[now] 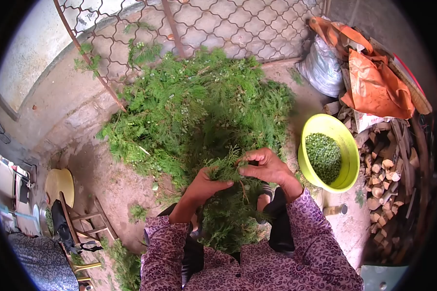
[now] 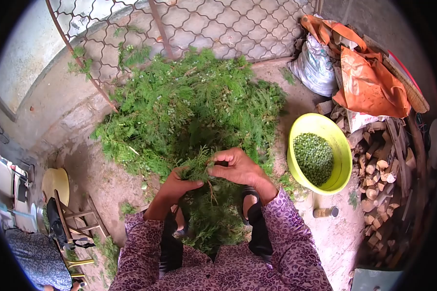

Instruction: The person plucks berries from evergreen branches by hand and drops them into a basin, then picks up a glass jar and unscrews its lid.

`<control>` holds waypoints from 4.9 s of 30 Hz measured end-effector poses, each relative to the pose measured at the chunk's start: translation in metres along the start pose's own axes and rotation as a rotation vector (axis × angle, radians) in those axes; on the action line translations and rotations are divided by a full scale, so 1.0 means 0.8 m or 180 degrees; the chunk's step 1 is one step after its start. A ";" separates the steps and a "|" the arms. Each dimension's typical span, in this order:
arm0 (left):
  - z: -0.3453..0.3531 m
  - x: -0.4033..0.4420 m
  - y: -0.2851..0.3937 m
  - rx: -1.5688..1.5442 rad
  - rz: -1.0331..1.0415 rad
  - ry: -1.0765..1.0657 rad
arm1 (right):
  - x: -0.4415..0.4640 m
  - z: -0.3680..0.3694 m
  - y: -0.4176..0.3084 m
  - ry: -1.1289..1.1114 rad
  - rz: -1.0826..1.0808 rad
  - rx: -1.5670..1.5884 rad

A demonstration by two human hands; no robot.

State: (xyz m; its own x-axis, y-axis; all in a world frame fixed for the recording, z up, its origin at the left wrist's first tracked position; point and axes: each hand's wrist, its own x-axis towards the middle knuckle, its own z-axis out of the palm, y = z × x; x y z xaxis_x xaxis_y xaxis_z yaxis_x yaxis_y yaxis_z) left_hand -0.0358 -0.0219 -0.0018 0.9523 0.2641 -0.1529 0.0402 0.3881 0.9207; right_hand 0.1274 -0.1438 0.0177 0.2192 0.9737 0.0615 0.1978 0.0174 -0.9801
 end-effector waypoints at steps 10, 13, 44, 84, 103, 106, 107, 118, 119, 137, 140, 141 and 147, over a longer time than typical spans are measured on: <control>-0.003 -0.010 0.008 0.0270 0.0117 0.0077 | 0.014 -0.012 0.022 0.0341 0.0317 0.3541; -0.010 -0.018 0.005 0.0421 0.0198 0.0001 | 0.003 -0.027 -0.003 0.0681 0.0208 0.3517; -0.007 -0.006 -0.007 0.0292 -0.0104 0.0404 | 0.003 0.025 0.002 0.0267 -0.0700 -0.0910; -0.021 -0.004 -0.019 -0.0222 0.0013 0.1047 | 0.012 -0.028 0.025 0.2228 -0.0829 -0.2984; -0.031 0.000 -0.042 -0.1060 0.0245 0.0925 | -0.026 -0.070 0.033 0.1362 0.0477 0.0028; -0.029 0.011 -0.047 -0.1249 0.0004 0.0719 | -0.012 -0.043 0.012 0.0579 0.0690 0.0861; -0.024 0.018 -0.045 -0.1557 -0.0494 0.0729 | -0.010 -0.037 0.012 0.0440 0.0686 0.0820; -0.027 0.029 -0.093 0.1293 0.1191 0.0115 | 0.004 0.007 0.045 0.0481 0.0053 -0.0530; -0.039 0.034 -0.102 0.2619 0.1458 -0.0169 | 0.004 0.004 0.056 0.0448 0.0129 -0.0464; -0.019 0.033 -0.033 0.0303 0.1256 0.0333 | -0.004 0.003 -0.009 0.0895 0.0465 -0.0146; -0.004 0.019 -0.015 0.0030 0.0763 0.0056 | 0.002 0.013 -0.011 0.0943 0.0282 0.0489; -0.002 0.016 -0.010 -0.0176 0.0687 -0.0269 | 0.002 0.009 0.001 0.0943 0.0284 0.0491; -0.001 0.009 -0.005 -0.0451 0.0679 -0.0640 | 0.007 0.001 0.024 0.0793 0.0602 0.0625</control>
State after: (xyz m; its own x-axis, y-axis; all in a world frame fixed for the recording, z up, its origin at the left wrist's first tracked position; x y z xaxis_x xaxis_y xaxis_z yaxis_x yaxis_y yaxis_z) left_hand -0.0296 -0.0212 -0.0066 0.9759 0.1786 0.1252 -0.1959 0.4656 0.8630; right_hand 0.1320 -0.1379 -0.0005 0.4650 0.8792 -0.1038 -0.0504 -0.0907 -0.9946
